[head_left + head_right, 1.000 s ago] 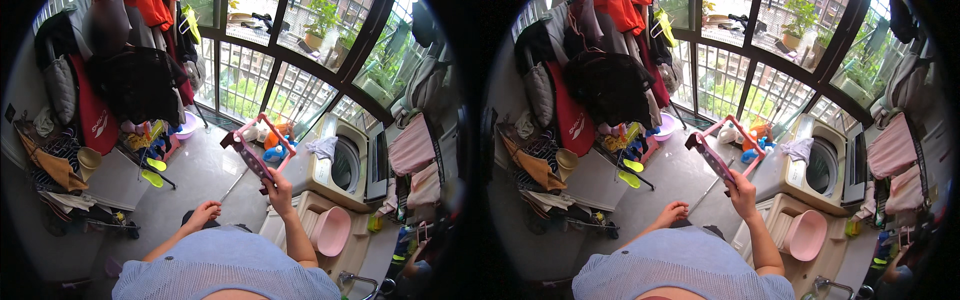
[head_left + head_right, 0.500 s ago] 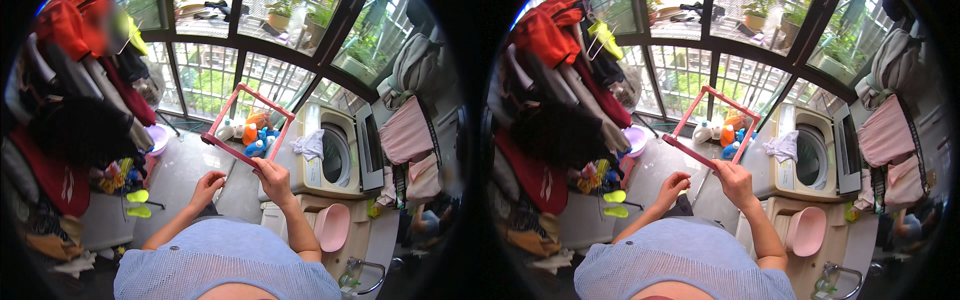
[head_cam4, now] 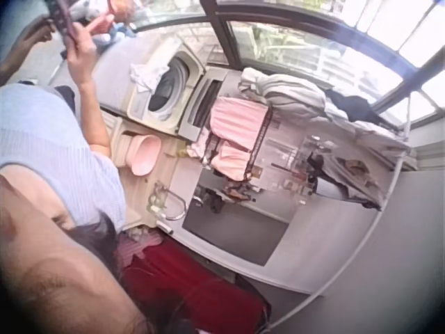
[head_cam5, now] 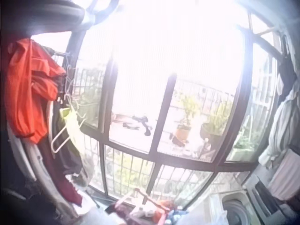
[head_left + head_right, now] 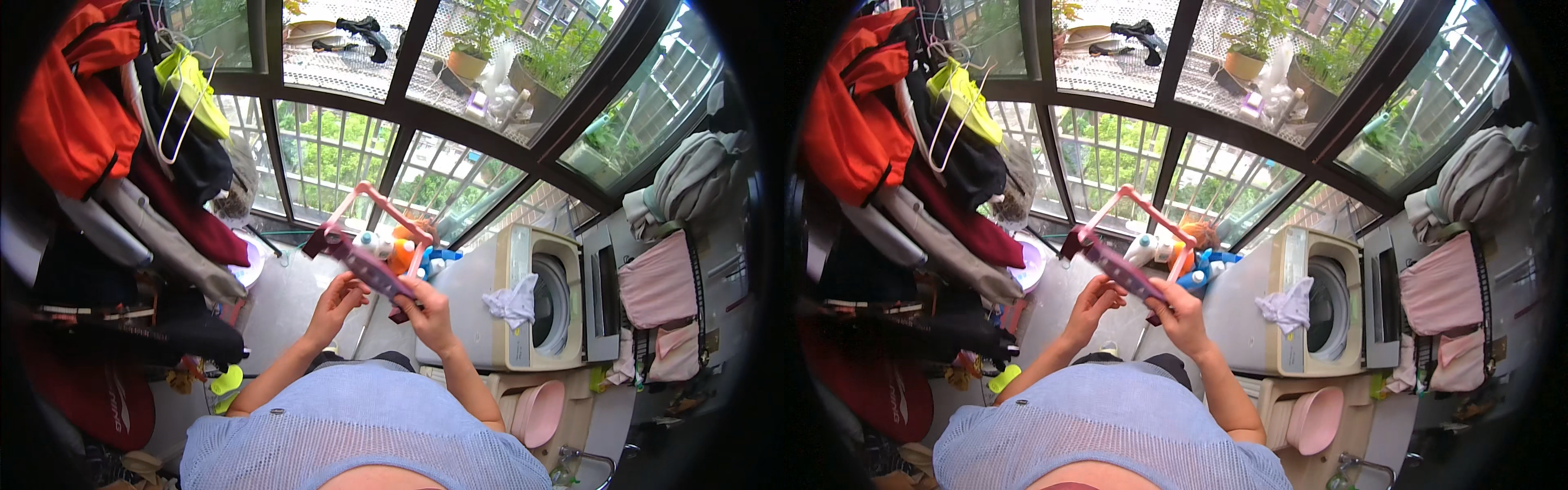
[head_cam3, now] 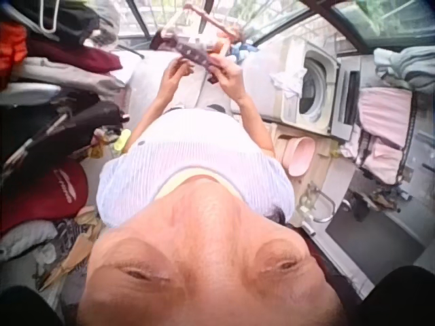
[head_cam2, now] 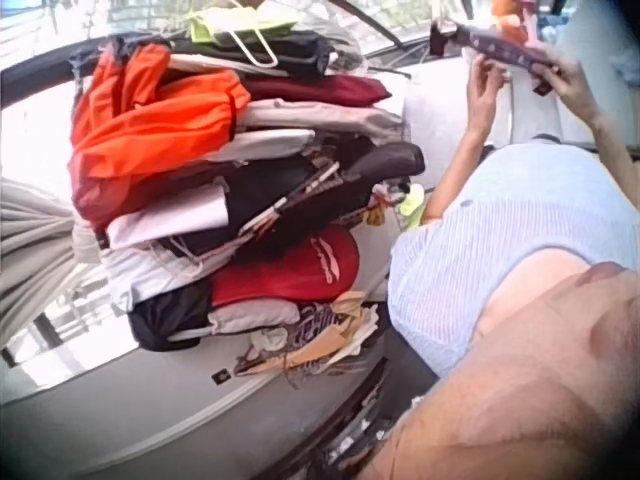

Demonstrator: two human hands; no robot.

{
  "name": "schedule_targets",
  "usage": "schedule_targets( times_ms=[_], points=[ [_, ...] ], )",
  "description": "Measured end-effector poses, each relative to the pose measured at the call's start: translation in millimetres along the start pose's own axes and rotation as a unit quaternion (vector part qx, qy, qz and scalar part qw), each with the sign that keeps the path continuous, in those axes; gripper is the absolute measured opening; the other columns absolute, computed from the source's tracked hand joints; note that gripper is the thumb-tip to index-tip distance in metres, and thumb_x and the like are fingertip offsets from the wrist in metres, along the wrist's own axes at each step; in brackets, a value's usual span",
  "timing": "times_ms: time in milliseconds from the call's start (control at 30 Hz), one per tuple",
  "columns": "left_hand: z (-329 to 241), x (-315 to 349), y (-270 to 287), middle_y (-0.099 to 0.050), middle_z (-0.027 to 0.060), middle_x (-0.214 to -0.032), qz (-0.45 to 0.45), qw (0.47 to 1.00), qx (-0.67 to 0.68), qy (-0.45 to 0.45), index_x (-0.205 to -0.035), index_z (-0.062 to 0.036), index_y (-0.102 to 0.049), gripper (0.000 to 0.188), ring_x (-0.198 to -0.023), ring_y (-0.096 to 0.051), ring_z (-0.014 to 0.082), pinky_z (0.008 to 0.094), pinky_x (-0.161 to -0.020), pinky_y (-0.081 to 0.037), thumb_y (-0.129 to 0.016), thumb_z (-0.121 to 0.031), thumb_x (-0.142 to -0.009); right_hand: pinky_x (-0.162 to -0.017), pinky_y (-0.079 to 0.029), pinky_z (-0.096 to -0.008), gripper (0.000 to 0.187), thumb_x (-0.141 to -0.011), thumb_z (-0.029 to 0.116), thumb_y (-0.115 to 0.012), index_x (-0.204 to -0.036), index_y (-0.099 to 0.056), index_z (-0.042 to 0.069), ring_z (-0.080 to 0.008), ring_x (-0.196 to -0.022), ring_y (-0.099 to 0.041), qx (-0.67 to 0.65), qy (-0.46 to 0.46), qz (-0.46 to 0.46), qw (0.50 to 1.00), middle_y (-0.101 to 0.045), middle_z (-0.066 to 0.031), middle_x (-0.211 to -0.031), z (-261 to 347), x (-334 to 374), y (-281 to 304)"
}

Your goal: The person prepares a pink plastic clothes hanger by attaching a green elastic band to it. They then pick up a folded white towel from a nearby pile and hang it on the prepared hanger. Finally, the person hangs the towel on a clothes rack near a window.

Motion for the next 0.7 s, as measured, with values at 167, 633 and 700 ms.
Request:
schedule_targets(
  times_ms=[167, 633, 700],
  points=[
    [-11.9, -32.6, 5.0, -0.059, 0.0052, -0.105, -0.001, 0.999, -0.006, -0.043, -0.126, -0.0051, -0.044, 0.039, -0.093, -0.059, 0.0151, 0.0291, -0.083, -0.045, -0.056, -0.012, -0.090, -0.065, -0.049, -0.0313, 0.030, -0.078, 0.002, -0.065, -0.108, -0.060, 0.001, -0.0264, -0.075, -0.062, 0.074, 0.101, 0.063, 0.990, -0.062, -0.0140, -0.087, 24.1, -48.1, -5.1],
    [-45.0, -133.3, -61.7, -0.050, 0.0123, -0.118, -0.123, 0.971, 0.174, -0.111, -0.132, -0.0078, -0.026, 0.058, -0.108, -0.055, 0.0206, 0.0377, -0.091, -0.048, -0.057, -0.027, -0.088, -0.063, -0.050, -0.0314, 0.039, -0.069, 0.006, -0.067, -0.108, -0.063, 0.005, -0.0235, -0.074, -0.065, 0.200, 0.411, 0.096, 0.884, -0.065, -0.0087, -0.088, 44.1, -138.4, 58.4],
    [-46.7, -140.4, -66.2, -0.053, 0.0116, -0.114, -0.143, 0.966, 0.175, -0.124, -0.128, -0.0073, -0.031, 0.050, -0.105, -0.057, 0.0203, 0.0372, -0.088, -0.051, -0.055, -0.024, -0.088, -0.065, -0.051, -0.0321, 0.040, -0.070, 0.008, -0.070, -0.109, -0.062, 0.006, -0.0241, -0.075, -0.064, 0.121, 0.381, 0.146, 0.905, -0.065, -0.0093, -0.090, 35.7, -151.2, 68.6]
  ],
)
Point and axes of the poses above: each hand's wrist, its own x-axis away from the middle knuckle, its own y-axis out of the back of the hand, z = x × y, the point moved 10 cm from there along -x, towards the middle knuckle
